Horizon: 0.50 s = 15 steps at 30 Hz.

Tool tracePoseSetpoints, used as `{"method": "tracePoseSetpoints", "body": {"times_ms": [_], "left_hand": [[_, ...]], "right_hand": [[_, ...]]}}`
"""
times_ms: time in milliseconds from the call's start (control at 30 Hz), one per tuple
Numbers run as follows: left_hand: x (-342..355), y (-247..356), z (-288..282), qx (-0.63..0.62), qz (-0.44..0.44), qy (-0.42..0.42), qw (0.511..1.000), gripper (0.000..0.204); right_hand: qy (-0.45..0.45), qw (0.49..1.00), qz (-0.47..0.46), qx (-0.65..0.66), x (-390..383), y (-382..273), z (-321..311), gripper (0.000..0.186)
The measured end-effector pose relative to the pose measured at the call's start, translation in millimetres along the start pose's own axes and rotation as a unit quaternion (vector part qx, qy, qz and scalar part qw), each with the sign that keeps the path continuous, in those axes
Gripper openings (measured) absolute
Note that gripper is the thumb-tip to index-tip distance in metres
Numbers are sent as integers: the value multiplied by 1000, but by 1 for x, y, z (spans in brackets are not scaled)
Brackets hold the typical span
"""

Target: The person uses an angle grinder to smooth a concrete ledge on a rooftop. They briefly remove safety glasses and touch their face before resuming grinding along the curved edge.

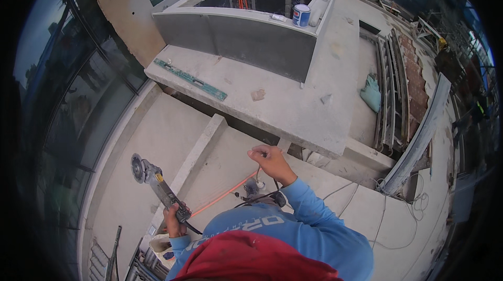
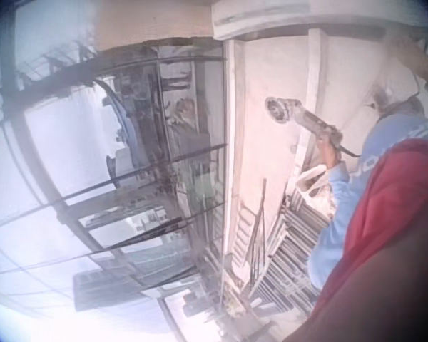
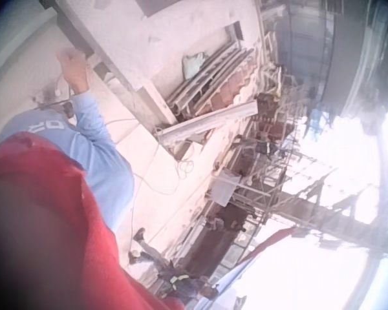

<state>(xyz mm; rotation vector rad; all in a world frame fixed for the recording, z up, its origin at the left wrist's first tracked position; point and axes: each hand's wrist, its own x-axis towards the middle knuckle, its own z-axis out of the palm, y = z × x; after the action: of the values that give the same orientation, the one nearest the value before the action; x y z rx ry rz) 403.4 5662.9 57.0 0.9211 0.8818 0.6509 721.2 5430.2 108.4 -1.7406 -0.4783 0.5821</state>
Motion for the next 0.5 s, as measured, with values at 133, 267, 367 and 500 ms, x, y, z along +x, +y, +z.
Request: {"method": "tracePoseSetpoints", "body": {"times_ms": [133, 267, 367, 500], "left_hand": [[66, 20, 37, 18, -27, -32, 999, 35], [123, 39, 57, 67, -62, -34, 995, 35], [157, 60, 57, 79, -70, -44, 993, 33], [244, 72, 80, 85, -106, -87, 987, 27]], "right_hand": [[-15, 998, -48, -26, 79, 11, 22, 53], [0, 1000, 27, -11, 147, 36, 23, 53], [35, 999, 36, -8, 166, 33, 28, 50], [114, 983, 139, 42, 204, 51, 21, 45]]}}
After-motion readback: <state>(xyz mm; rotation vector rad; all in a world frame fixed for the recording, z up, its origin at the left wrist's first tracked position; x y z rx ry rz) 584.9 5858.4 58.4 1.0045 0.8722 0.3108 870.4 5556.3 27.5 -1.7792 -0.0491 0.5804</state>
